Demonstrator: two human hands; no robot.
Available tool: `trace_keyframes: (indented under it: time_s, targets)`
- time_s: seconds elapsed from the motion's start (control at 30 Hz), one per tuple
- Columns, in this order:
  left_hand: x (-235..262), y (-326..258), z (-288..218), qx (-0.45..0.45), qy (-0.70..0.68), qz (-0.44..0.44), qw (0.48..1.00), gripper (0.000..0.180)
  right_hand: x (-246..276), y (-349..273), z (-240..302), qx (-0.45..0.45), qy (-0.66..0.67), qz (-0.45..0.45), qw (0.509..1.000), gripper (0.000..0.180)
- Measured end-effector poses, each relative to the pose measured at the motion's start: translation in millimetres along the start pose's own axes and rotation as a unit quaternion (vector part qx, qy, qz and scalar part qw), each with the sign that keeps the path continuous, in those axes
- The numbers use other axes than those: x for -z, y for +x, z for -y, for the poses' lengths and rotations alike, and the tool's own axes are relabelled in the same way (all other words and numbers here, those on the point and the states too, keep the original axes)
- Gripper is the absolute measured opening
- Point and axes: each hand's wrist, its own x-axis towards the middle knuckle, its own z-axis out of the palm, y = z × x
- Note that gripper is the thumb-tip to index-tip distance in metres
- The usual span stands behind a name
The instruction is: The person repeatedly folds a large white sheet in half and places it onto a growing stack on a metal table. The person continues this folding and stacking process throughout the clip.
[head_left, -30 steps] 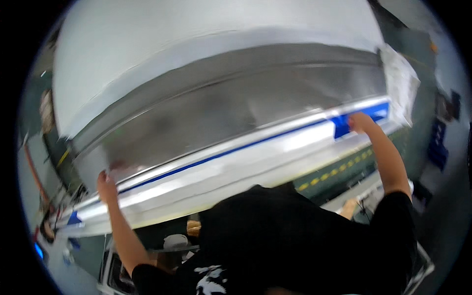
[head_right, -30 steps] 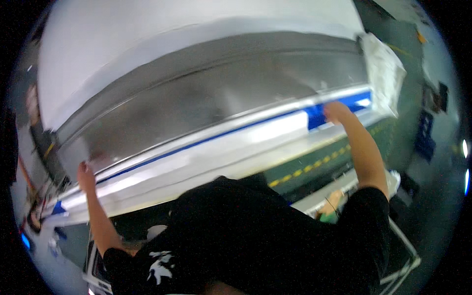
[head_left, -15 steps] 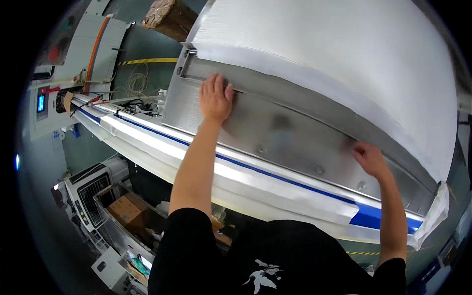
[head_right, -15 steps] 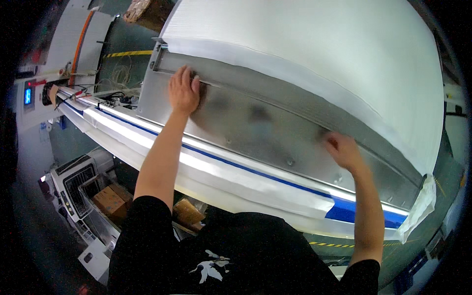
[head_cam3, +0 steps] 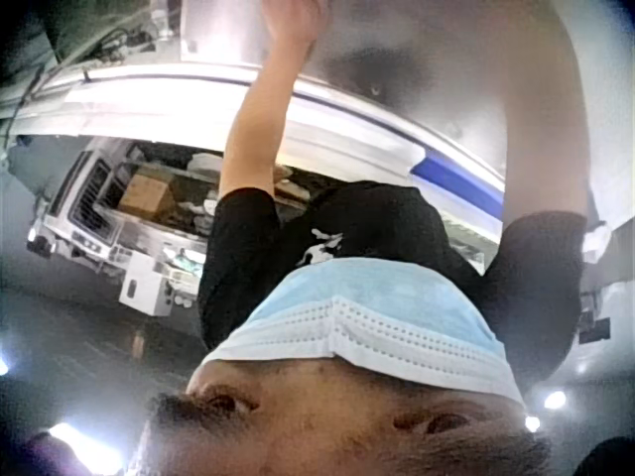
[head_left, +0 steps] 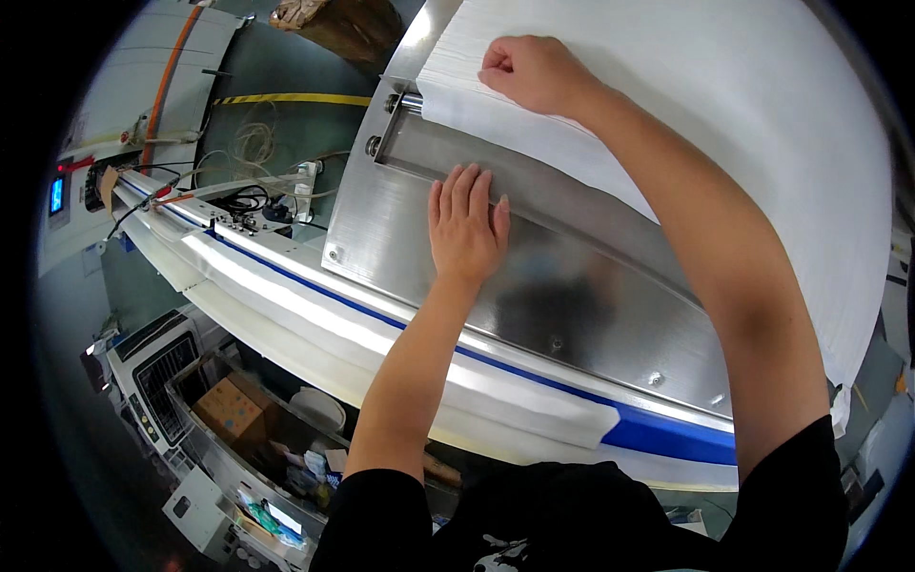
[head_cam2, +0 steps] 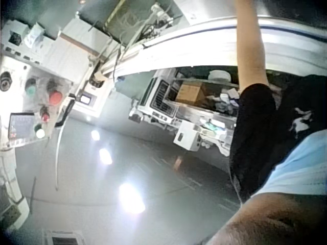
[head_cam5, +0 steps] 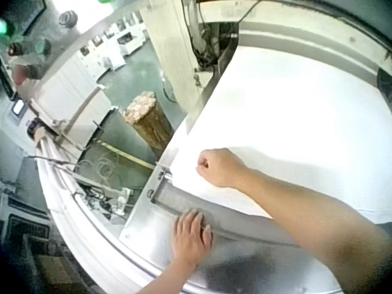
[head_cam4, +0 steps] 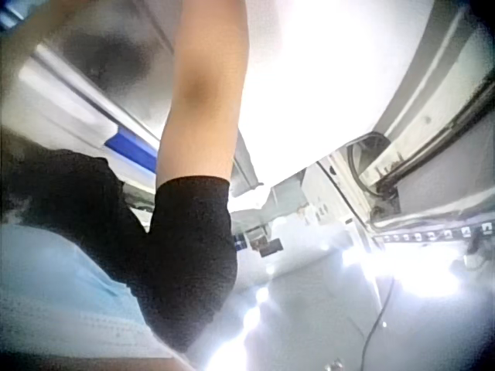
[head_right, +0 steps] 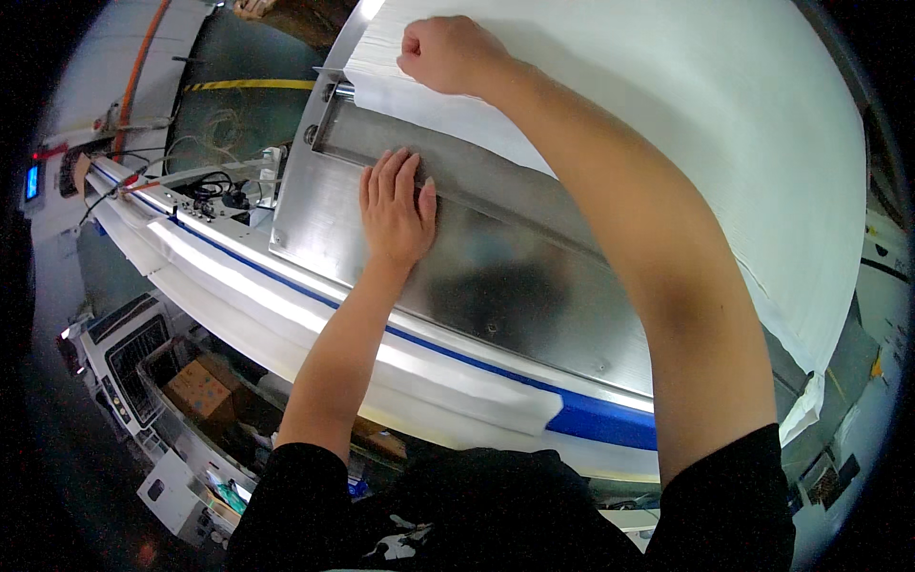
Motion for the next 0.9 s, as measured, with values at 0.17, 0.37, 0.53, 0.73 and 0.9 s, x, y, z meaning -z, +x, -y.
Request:
trace_keyframes:
  time_s: [0.17, 0.37, 0.53, 0.73, 0.9]
  targets:
    - [-8.9, -7.4, 10.0, -0.011, 0.027, 0.042, 0.999, 0.052, -6.6, 16.5, 9.1, -0.044, 0.003, 0.029, 0.999, 0.019]
    - [-4.6, -1.2, 6.3, -0.017, 0.035, 0.044, 0.998, 0.051, -4.3, 16.3, 7.4, -0.069, -0.038, 0.005, 0.997, 0.019]
    - [20.6, 48.2, 28.3, -0.043, -0.018, -0.053, 0.997, 0.054, -6.7, 13.9, -2.7, -0.054, -0.050, -0.034, 0.997, 0.018]
    - [3.9, 109.9, 49.9, -0.061, 0.072, -0.196, 0.976, 0.042, -4.9, 13.8, -5.2, -0.034, -0.046, -0.053, 0.997, 0.019]
    - [-0.1, 96.9, 62.9, -0.056, 0.084, -0.174, 0.980, 0.036, -3.7, 13.7, 0.0, -0.067, -0.060, -0.035, 0.995, 0.020]
